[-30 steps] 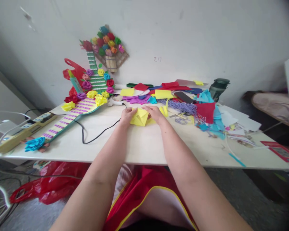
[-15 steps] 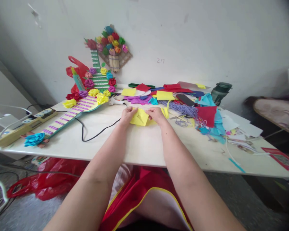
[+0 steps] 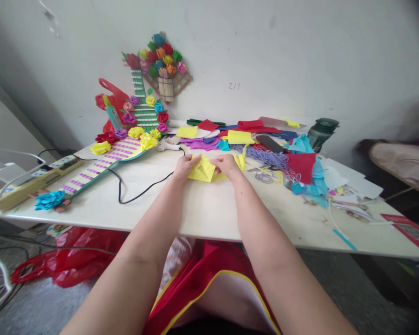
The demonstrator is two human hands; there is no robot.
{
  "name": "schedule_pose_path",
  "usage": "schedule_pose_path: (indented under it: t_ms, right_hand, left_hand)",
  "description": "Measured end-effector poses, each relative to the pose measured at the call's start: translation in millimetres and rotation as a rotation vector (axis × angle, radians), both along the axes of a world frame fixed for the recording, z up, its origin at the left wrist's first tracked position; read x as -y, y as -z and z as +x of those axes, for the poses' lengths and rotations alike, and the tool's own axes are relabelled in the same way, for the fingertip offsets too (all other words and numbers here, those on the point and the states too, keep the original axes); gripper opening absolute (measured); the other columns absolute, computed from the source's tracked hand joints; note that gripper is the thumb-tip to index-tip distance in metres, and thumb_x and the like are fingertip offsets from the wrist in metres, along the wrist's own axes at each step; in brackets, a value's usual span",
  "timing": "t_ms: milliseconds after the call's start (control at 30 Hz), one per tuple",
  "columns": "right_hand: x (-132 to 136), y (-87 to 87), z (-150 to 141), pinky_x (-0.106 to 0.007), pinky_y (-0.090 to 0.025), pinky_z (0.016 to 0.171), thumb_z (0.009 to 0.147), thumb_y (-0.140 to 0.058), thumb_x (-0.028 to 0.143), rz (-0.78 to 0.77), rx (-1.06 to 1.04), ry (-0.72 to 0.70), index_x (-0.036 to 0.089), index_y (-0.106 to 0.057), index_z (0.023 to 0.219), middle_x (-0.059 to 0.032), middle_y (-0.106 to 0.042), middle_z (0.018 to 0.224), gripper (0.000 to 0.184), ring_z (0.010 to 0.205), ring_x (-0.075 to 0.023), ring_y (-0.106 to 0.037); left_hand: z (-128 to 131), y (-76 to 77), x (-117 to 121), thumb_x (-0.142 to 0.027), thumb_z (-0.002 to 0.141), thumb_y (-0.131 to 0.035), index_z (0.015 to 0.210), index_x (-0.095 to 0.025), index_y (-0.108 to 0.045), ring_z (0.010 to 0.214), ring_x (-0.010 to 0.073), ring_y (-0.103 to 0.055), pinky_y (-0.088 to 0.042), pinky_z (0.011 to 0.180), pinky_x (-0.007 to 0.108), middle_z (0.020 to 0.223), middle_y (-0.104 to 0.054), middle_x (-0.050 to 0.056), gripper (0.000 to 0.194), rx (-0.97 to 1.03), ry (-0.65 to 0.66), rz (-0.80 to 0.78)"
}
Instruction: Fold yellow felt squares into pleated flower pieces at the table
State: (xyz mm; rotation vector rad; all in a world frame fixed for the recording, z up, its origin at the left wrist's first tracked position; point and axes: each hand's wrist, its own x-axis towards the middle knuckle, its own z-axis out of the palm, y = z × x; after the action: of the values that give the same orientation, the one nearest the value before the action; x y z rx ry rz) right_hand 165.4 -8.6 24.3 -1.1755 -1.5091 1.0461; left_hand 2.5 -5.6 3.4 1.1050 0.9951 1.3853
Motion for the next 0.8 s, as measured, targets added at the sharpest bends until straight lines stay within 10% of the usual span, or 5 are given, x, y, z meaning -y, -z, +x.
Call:
schedule_pose_path:
  t_ms: [533,800]
  right_hand:
    - [-2,7.3,-6,-0.02,-0.043,0.041,0.071,-0.065,0.056,-0.13,-0.123,-0.117,0.016,-0.058,0.07,-0.0009,-0.062,0.06,0.041,0.052,-0.0118,-0.059]
    - [4,5.5,-16,-0.018,-0.045,0.041,0.06,-0.081,0.032,-0.162,-0.062,-0.085,0.016,-0.057,0.07,0.0024,-0.06,0.058,0.031,0.046,-0.0084,-0.054]
  left_hand:
    - [3,5.2,-11,-0.032,0.062,-0.076,0.064,-0.016,-0.056,0.05,0.0126,-0.057,-0.044,0.051,0.023,0.052,-0.058,-0.003,0.026,0.212,-0.196,0.079]
    - [5,4.5,-10,-0.034,0.059,-0.077,0.064,-0.016,-0.055,0.048,0.0105,-0.054,-0.044,0.05,0.022,0.054,-0.059,-0.003,0.029,0.258,-0.207,0.078]
